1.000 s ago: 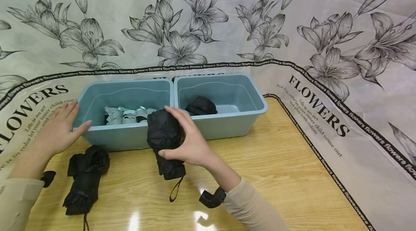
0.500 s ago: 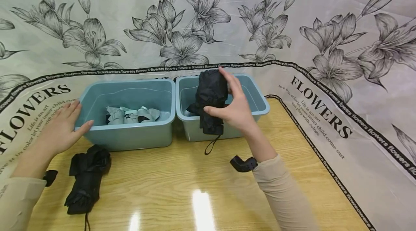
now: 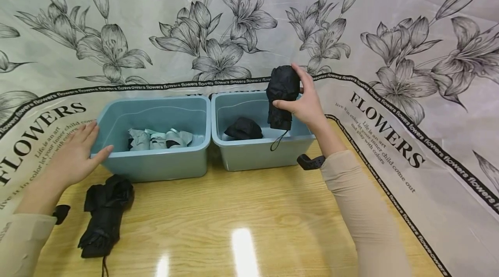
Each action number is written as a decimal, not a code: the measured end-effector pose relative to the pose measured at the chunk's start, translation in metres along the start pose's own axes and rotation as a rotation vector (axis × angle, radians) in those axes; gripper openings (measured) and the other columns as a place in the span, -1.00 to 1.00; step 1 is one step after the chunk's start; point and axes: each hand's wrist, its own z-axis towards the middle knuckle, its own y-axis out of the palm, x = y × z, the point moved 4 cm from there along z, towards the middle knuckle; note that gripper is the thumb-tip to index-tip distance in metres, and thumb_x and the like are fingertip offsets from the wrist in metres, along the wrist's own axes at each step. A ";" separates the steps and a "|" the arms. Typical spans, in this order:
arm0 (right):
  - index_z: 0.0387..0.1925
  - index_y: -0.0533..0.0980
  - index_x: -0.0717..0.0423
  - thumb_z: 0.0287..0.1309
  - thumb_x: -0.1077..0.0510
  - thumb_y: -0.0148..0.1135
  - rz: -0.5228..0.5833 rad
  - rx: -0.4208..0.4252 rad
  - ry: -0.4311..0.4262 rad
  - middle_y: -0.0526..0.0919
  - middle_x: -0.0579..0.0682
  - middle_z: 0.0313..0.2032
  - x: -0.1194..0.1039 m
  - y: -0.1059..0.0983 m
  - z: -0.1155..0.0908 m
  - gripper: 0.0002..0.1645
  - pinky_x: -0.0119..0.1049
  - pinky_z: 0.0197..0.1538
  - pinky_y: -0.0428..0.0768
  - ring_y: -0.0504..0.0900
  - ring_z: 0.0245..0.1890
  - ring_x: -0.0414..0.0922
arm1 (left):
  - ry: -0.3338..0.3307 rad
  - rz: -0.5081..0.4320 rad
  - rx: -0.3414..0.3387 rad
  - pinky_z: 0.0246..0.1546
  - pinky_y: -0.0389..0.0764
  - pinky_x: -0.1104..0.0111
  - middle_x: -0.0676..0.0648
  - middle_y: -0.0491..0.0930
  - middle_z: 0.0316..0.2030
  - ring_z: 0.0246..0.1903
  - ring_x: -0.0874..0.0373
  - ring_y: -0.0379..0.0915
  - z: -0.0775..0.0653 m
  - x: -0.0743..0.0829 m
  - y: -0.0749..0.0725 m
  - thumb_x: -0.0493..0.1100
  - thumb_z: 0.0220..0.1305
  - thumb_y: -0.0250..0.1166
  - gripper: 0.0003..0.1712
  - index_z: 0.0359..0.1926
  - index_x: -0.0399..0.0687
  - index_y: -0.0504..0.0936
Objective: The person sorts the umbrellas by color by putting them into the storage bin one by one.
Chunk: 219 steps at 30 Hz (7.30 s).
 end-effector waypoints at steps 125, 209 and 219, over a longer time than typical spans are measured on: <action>0.52 0.32 0.08 0.37 0.21 0.36 0.262 -0.649 -0.434 0.40 0.03 0.45 -0.069 0.306 -0.181 -0.24 -0.49 0.00 0.69 0.64 0.17 -0.15 | -0.011 -0.023 0.014 0.53 -0.20 -0.30 -0.46 -0.25 0.61 0.58 -0.44 -0.40 0.001 -0.001 -0.002 0.36 0.57 -0.12 0.09 0.59 -0.51 -0.15; 0.14 0.45 -0.54 0.09 -0.19 0.55 -0.232 -0.680 -0.073 0.23 -0.16 0.32 -0.073 0.432 -0.203 -0.38 -0.43 -0.31 0.46 0.48 -0.24 -0.28 | 0.019 -0.020 0.023 0.53 -0.19 -0.29 -0.50 -0.21 0.59 0.57 -0.46 -0.36 -0.001 0.002 -0.001 0.33 0.59 -0.11 0.06 0.59 -0.51 -0.13; 0.14 0.58 -0.50 0.05 -0.07 0.56 0.027 -0.692 -0.021 0.34 -0.23 0.24 -0.061 0.392 -0.197 -0.41 -0.36 0.04 0.54 0.44 0.09 -0.30 | 0.017 -0.025 0.026 0.53 -0.18 -0.30 -0.50 -0.19 0.59 0.57 -0.47 -0.35 0.000 0.001 -0.001 0.33 0.59 -0.10 0.07 0.58 -0.53 -0.11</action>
